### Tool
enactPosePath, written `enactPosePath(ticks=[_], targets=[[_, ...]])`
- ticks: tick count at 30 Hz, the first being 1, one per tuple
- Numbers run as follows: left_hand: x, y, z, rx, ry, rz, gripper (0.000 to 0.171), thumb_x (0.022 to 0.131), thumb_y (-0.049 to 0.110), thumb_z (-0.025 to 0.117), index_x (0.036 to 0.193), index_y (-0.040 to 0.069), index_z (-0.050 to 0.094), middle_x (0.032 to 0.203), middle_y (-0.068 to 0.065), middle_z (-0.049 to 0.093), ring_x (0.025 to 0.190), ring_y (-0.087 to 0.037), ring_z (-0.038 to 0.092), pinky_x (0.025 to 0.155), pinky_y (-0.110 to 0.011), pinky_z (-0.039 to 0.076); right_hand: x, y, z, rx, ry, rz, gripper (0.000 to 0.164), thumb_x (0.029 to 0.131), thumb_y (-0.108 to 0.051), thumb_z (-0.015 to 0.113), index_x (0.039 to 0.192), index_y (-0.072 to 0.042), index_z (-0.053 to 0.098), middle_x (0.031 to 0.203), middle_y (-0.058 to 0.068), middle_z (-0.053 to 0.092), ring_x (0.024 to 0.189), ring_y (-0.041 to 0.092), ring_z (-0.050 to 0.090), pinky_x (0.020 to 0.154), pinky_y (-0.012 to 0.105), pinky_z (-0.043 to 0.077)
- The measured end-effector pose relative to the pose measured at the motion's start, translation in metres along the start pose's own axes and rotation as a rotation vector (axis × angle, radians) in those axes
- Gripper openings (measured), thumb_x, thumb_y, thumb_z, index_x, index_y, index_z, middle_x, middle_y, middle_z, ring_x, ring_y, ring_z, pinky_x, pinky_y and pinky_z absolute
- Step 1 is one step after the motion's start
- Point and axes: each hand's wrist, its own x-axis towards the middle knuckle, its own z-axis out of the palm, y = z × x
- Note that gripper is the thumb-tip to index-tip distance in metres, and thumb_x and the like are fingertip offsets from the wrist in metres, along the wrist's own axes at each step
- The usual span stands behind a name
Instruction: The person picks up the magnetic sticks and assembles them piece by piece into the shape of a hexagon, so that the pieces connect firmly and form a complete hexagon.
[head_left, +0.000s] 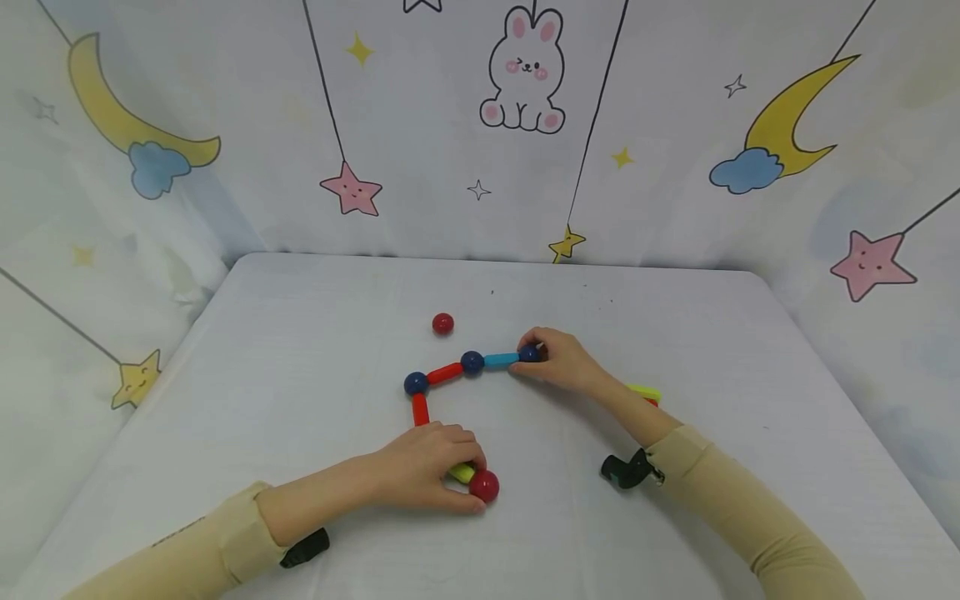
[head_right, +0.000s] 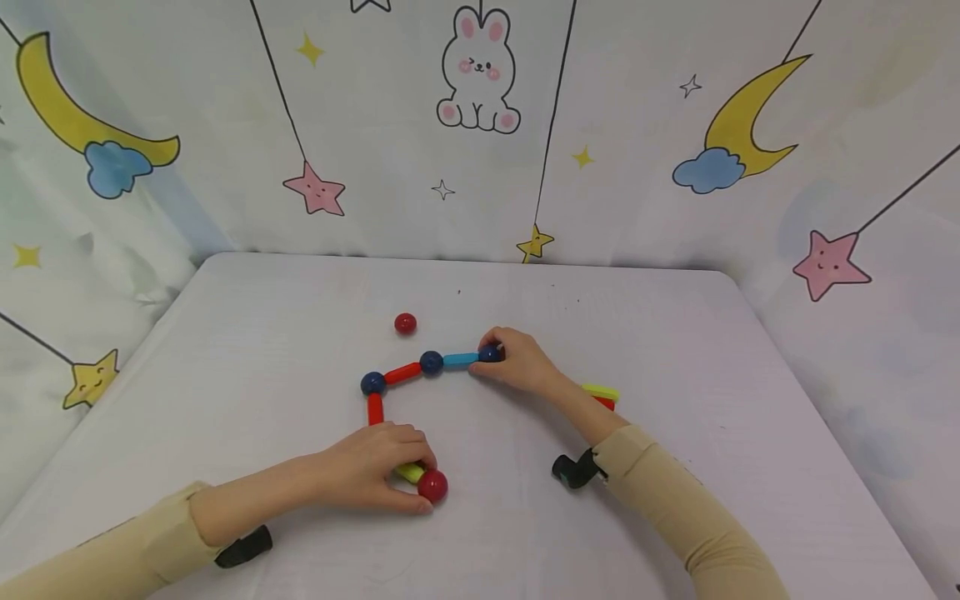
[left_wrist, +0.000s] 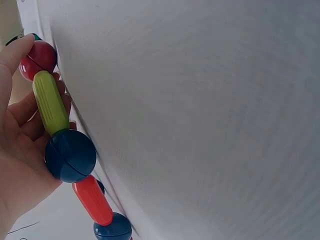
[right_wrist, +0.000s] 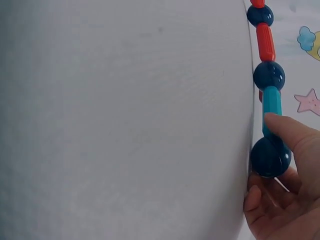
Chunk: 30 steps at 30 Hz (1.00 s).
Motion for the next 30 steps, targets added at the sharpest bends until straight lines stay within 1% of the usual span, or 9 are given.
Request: enactPosePath(ticks=[9, 14, 18, 23, 26, 28, 30], targets=[[0.001, 0.000, 0.001, -0.013, -0.021, -0.034, 0.038, 0.084, 0.052, 0.070, 0.108, 0.022, 0.068, 0.097, 0.016, 0.060, 0.088, 0.000, 0.050, 0.077, -0.020, 0.042, -0.001, -0.005, 0.001, -0.013, 0.012, 0.000, 0.030, 0.084, -0.026, 0.077, 0.105, -0.009, 0.063, 0.094, 0.004, 0.059, 0.084, 0.020, 0.052, 0.072, 0.032, 0.045], [0.002, 0.002, 0.001, -0.020, -0.024, -0.062, 0.038, 0.085, 0.052, 0.070, 0.108, 0.023, 0.067, 0.097, 0.016, 0.059, 0.088, 0.000, 0.050, 0.074, -0.019, 0.042, -0.001, -0.006, 0.002, -0.007, 0.013, -0.009, 0.030, 0.085, -0.025, 0.077, 0.105, -0.008, 0.063, 0.094, 0.004, 0.059, 0.084, 0.020, 0.051, 0.073, 0.032, 0.045], [0.001, 0.003, 0.002, -0.018, -0.018, -0.068, 0.037, 0.085, 0.052, 0.070, 0.108, 0.023, 0.067, 0.096, 0.016, 0.058, 0.086, 0.000, 0.049, 0.072, -0.019, 0.041, -0.001, -0.007, 0.004, -0.008, 0.016, -0.006, 0.029, 0.085, -0.025, 0.076, 0.105, -0.009, 0.063, 0.093, 0.004, 0.059, 0.084, 0.020, 0.051, 0.073, 0.032, 0.045], [0.003, 0.004, -0.003, -0.039, -0.022, -0.075, 0.040, 0.085, 0.055, 0.069, 0.108, 0.022, 0.067, 0.097, 0.015, 0.059, 0.087, -0.001, 0.051, 0.071, -0.017, 0.044, 0.000, -0.004, 0.004, 0.005, 0.006, -0.008, 0.030, 0.085, -0.025, 0.077, 0.107, -0.009, 0.063, 0.096, 0.004, 0.060, 0.086, 0.020, 0.053, 0.076, 0.033, 0.047], [0.013, 0.004, -0.012, -0.052, 0.003, -0.064, 0.041, 0.086, 0.054, 0.068, 0.109, 0.020, 0.068, 0.100, 0.011, 0.061, 0.089, -0.005, 0.054, 0.073, -0.017, 0.046, 0.000, -0.001, 0.003, 0.007, -0.009, -0.003, 0.032, 0.084, -0.024, 0.077, 0.109, -0.010, 0.063, 0.100, 0.004, 0.061, 0.089, 0.020, 0.055, 0.080, 0.034, 0.048], [0.025, 0.003, -0.021, -0.051, 0.043, -0.056, 0.039, 0.087, 0.049, 0.068, 0.110, 0.018, 0.069, 0.102, 0.007, 0.063, 0.093, -0.009, 0.057, 0.076, -0.019, 0.048, -0.001, 0.001, 0.002, 0.009, -0.022, -0.006, 0.033, 0.084, -0.022, 0.077, 0.111, -0.009, 0.063, 0.103, 0.005, 0.062, 0.091, 0.020, 0.057, 0.081, 0.035, 0.048], [0.040, 0.000, -0.030, -0.046, 0.090, -0.056, 0.035, 0.089, 0.043, 0.069, 0.110, 0.015, 0.069, 0.104, 0.003, 0.064, 0.096, -0.013, 0.059, 0.078, -0.023, 0.049, -0.002, 0.002, 0.000, 0.020, -0.037, -0.014, 0.035, 0.084, -0.019, 0.077, 0.114, -0.007, 0.062, 0.106, 0.007, 0.062, 0.093, 0.022, 0.058, 0.082, 0.037, 0.049]])
